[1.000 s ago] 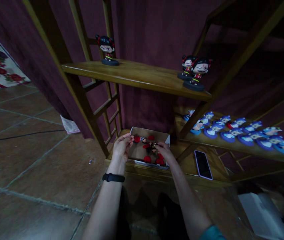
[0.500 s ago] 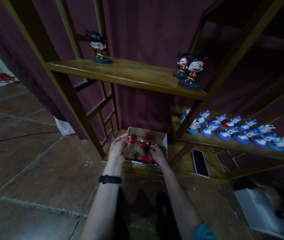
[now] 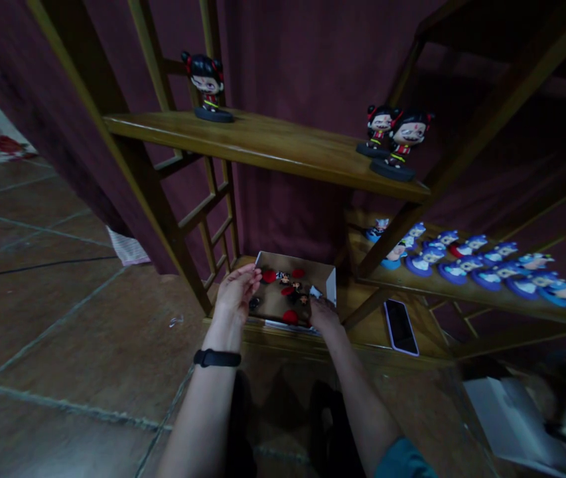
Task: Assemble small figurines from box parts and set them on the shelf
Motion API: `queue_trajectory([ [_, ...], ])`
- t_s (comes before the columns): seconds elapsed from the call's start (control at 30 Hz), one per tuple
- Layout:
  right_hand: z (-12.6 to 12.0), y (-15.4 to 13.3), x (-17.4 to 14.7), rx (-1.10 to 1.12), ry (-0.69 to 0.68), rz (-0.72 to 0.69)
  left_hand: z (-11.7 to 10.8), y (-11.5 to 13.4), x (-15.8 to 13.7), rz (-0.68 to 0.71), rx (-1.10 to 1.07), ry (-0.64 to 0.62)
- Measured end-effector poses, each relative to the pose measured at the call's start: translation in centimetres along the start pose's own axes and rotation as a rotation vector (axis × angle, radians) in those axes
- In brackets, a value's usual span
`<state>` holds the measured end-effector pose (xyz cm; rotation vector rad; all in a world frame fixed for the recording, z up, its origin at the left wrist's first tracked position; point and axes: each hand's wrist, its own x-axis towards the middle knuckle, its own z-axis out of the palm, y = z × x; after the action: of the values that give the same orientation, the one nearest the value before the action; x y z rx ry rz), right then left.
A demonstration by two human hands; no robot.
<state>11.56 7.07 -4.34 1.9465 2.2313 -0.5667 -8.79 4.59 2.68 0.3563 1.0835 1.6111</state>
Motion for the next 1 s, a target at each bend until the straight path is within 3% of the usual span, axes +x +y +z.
queue_trajectory([
  [0.27,0.4,0.1,0.8,0.069,0.011,-0.092,0.1,-0.7,0.2,-0.019,0.014,-0.021],
  [0.43,0.2,-0.7,1.9,0.173,0.212,-0.119,0.4,-0.9,0.2,-0.042,0.014,-0.027],
  [0.53,0.4,-1.0,2.5,0.122,0.321,-0.108,0.4,-0.8,0.2,-0.047,0.012,-0.026],
  [0.8,2.1,-2.7,3.3,0.022,0.421,-0.157,0.3,-0.8,0.1,-0.048,0.004,-0.044],
  [0.9,2.1,-2.9,3.6,0.153,0.421,-0.153,0.2,-0.8,0.1,-0.046,-0.003,-0.051],
  [1.0,1.7,-2.7,3.9,0.580,0.300,-0.121,0.1,-0.7,0.2,-0.044,-0.005,-0.043],
])
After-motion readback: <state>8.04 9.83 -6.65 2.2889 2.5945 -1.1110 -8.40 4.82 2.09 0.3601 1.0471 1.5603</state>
